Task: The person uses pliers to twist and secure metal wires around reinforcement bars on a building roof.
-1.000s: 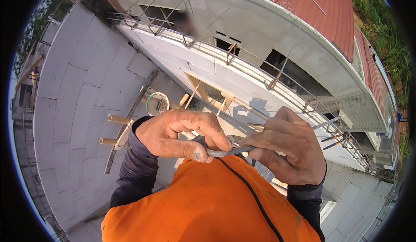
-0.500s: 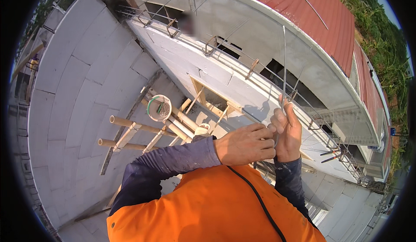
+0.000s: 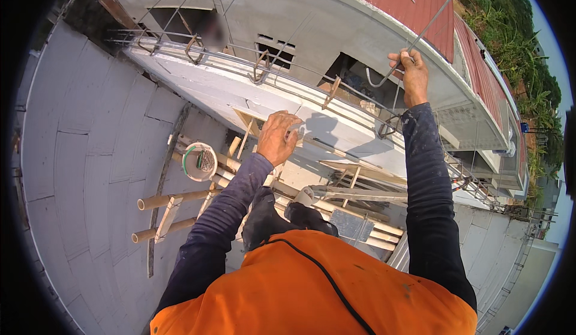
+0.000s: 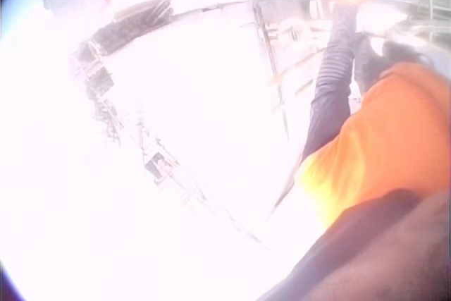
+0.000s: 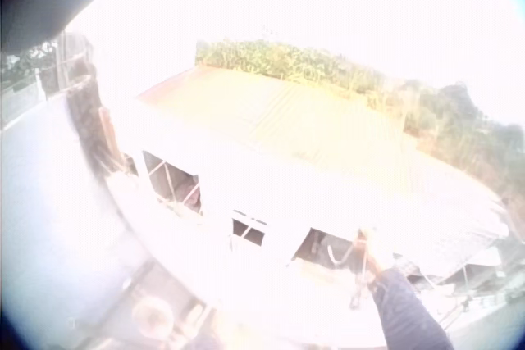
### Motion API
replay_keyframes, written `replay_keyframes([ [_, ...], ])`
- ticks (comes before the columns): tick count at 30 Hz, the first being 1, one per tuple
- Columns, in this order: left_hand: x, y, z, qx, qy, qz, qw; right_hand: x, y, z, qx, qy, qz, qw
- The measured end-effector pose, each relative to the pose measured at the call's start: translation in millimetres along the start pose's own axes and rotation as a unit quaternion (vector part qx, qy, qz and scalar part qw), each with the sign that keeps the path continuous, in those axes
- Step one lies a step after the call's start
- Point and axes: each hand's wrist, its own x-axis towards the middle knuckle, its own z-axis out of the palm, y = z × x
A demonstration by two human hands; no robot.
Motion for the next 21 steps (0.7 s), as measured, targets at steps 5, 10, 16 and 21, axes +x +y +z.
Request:
replay_keyframes([
  [5,37,-24,4,0.080,-0.012,0.013,0.997,27,32,16,-0.082,-0.144,0.121,0.979],
  [10,62,-21,16,0.107,-0.053,0.055,0.991,46,65,30,-0.095,-0.293,0.213,0.927],
  [16,61,-16,33,0.083,-0.064,0.040,0.994,39,87,61,-0.036,-0.386,0.245,0.888],
  [21,60,-16,37,0.083,-0.059,0.030,0.994,31,93,82,-0.026,-0.365,0.248,0.897],
])
